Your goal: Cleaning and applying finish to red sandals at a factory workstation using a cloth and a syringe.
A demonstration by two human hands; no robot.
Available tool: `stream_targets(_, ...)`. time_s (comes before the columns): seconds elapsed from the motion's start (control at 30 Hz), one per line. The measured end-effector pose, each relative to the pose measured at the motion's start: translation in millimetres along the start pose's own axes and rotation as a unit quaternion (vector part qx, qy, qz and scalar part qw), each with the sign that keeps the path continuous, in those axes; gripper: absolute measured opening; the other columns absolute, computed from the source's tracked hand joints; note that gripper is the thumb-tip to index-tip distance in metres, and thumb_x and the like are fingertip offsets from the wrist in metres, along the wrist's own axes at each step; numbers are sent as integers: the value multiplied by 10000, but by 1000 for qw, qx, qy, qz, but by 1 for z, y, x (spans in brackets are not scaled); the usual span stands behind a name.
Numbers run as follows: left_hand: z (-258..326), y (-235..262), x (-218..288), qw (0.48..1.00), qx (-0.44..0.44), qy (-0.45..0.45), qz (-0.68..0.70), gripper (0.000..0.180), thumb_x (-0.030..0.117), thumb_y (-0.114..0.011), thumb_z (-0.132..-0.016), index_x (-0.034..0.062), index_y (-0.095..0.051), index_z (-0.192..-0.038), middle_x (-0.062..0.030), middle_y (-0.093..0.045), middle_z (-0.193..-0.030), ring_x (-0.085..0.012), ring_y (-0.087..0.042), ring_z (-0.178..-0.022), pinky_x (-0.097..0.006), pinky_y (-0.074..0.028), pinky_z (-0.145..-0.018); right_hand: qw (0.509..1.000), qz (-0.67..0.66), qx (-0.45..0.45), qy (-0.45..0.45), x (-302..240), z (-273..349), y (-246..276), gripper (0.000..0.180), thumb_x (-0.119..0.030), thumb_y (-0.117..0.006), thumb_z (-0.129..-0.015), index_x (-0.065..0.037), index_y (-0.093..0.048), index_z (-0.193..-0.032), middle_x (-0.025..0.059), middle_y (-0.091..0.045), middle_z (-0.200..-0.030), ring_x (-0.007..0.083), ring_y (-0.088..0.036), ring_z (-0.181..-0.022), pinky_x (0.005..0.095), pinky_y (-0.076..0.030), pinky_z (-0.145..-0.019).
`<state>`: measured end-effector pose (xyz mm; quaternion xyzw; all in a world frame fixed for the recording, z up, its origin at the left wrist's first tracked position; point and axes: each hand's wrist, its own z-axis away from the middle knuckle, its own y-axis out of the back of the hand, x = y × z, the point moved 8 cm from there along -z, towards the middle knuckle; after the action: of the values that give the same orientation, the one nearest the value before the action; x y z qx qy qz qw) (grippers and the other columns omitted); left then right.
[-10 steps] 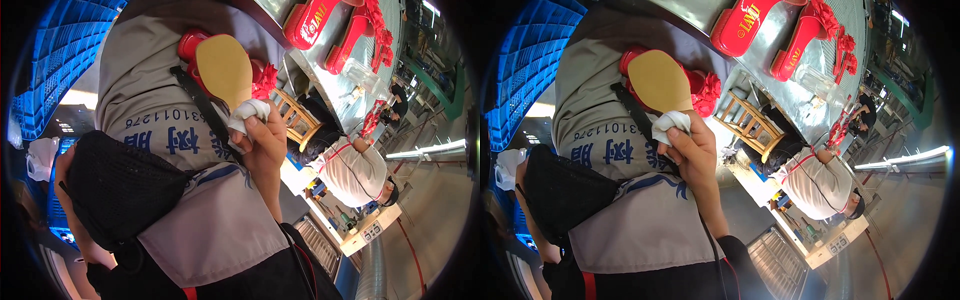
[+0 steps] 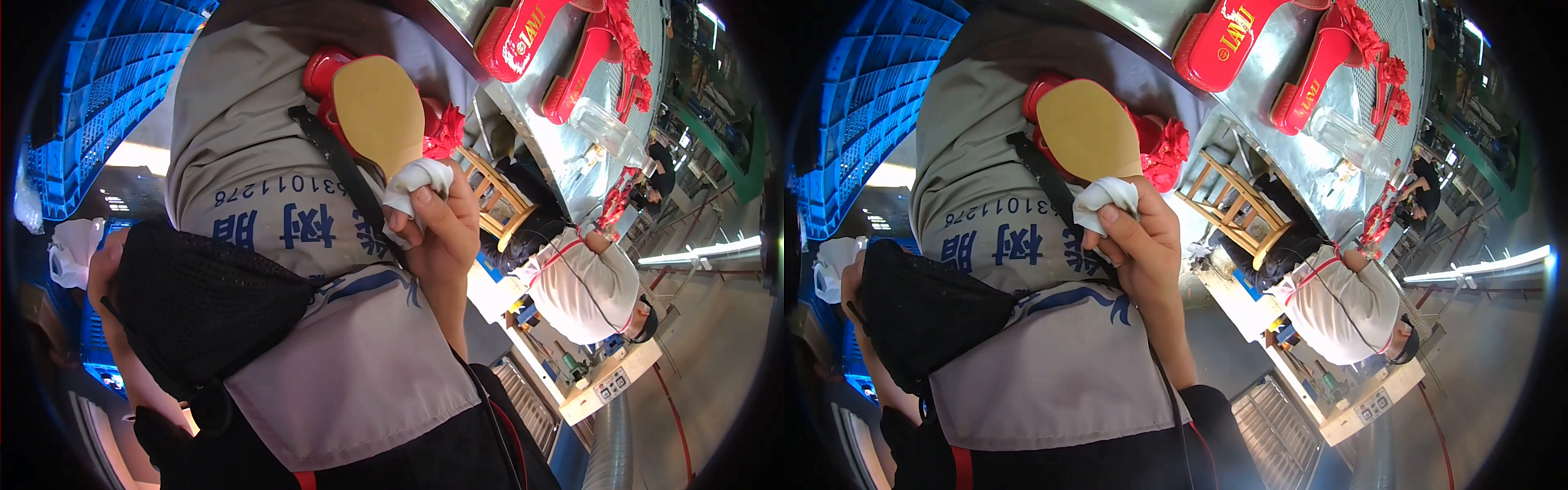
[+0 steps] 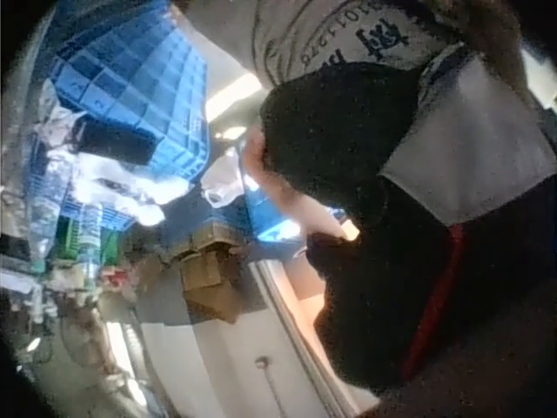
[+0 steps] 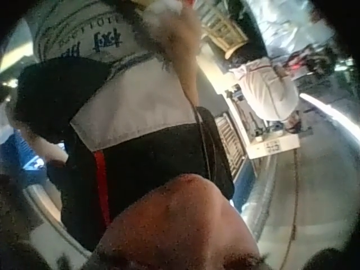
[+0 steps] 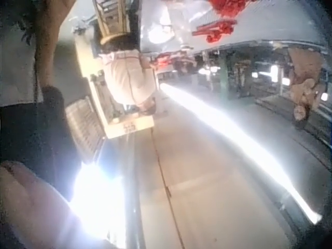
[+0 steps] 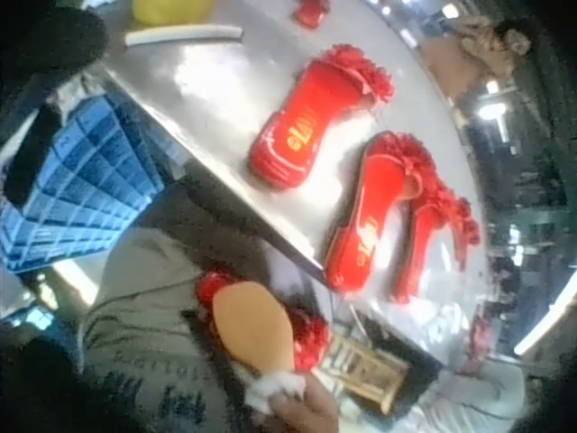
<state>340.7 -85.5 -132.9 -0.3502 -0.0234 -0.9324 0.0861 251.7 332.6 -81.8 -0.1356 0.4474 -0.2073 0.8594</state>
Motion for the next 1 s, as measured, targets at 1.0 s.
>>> stream_targets(1.0,-101,-11,-135,967,-94,212,-102,417,404,-544,-970,38,-660,-1131,-52,-677,-1078,-144,-634,-987,-264,-474,-805,983,99,118,99,-51,-35,50,207,-88,-557,-966,10,-621,-1137,40,-627,-738,4,-334,-492,185,-201,-440)
